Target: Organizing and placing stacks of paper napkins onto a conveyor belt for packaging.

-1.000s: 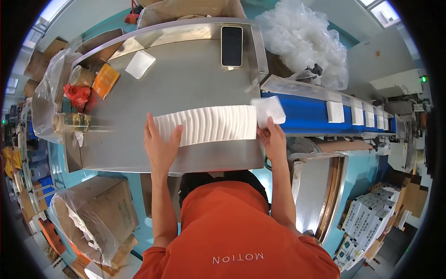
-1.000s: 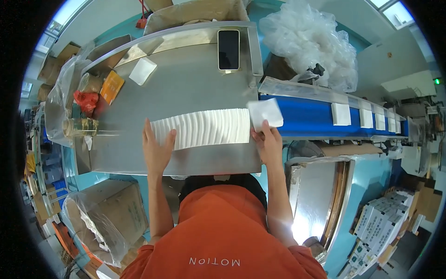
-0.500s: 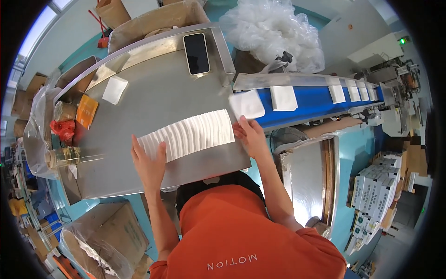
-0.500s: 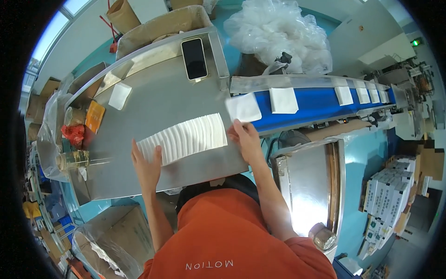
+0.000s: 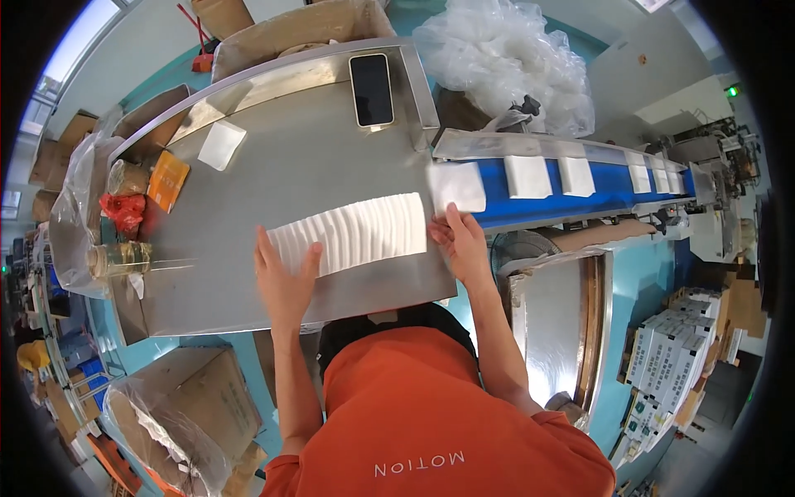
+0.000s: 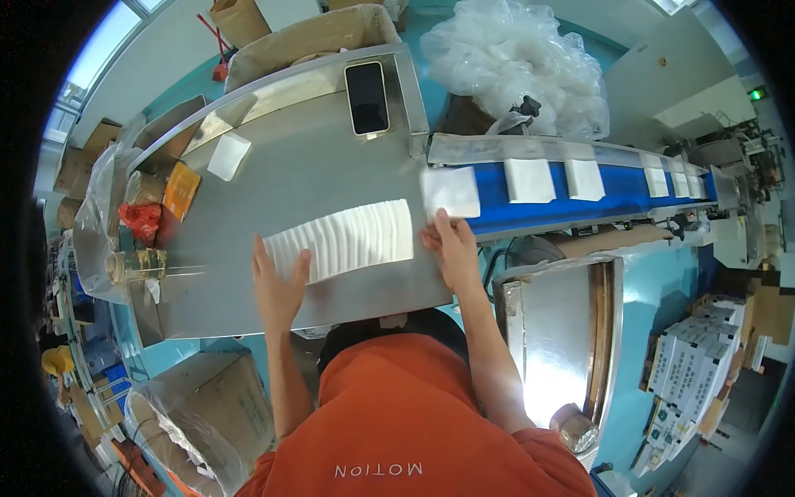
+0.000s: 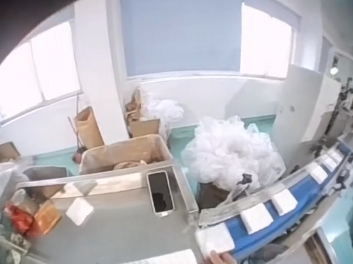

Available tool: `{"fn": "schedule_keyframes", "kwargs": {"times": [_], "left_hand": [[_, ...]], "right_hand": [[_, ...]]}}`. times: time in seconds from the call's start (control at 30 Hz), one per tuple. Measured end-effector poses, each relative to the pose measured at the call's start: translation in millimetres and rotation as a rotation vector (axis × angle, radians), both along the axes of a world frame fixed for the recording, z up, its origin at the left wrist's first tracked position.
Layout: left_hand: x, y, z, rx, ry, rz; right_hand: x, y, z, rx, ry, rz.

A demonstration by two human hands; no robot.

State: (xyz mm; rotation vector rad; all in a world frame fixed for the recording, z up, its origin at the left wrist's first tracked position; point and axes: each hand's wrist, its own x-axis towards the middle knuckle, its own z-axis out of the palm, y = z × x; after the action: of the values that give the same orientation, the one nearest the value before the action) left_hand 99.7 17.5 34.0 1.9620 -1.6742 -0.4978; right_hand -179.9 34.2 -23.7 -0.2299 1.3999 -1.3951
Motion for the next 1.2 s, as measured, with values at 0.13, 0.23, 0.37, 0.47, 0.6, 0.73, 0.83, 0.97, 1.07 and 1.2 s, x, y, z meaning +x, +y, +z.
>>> {"fn": "schedule_keyframes", "kwargs": {"times": [0.13, 0.23, 0.37, 0.47, 0.6, 0.73, 0.83, 0.97, 1.07, 1.2], "left_hand": [[0.6, 4.2, -6.5, -0.051, 0.005, -0.018], [-1.0, 3.5, -5.0, -0.041, 0.005, 0.017], [-1.8, 4.4, -10.7, -0.028, 0.013, 0.002], [-6.3, 5.6, -9.8, -0.059, -0.004, 0.003], [-6.0, 5.5, -10.2, -0.078, -0.004, 0.022], [-6.9, 4.8, -10.3, -0.066, 0.006, -0.01], [-12.1, 6.5, -8.7, -0.06, 0.05, -0.053], [-17.8, 10.4, -4.5, -0.036, 0.062, -0.023], [-16.8, 9.9, -7.6, -0.038, 0.06, -0.011], [-16.6, 8.9, -4.3, -0.02, 0.018, 0.008]], "right_hand": [[33.5, -7.4, 25.1, -0.011, 0.5, 0.468], [23.6, 0.1, 12.6, -0.001, 0.306, 0.464], [22.1, 4.8, 14.9, 0.04, 0.307, 0.385], [18.8, -3.8, 13.9, -0.054, 0.625, 0.422], [19.8, 0.1, 9.2, 0.005, 0.393, 0.449], [-4.5, 18.7, -13.4, 0.053, 0.048, 0.228], [-6.6, 3.1, -2.0, 0.069, 0.043, 0.069], [27.4, -6.5, 21.7, -0.001, 0.672, 0.558], [28.5, 2.0, 1.6, -0.024, -0.057, 0.286], [-4.4, 15.8, 1.2, 0.132, -0.127, 0.401]]}}
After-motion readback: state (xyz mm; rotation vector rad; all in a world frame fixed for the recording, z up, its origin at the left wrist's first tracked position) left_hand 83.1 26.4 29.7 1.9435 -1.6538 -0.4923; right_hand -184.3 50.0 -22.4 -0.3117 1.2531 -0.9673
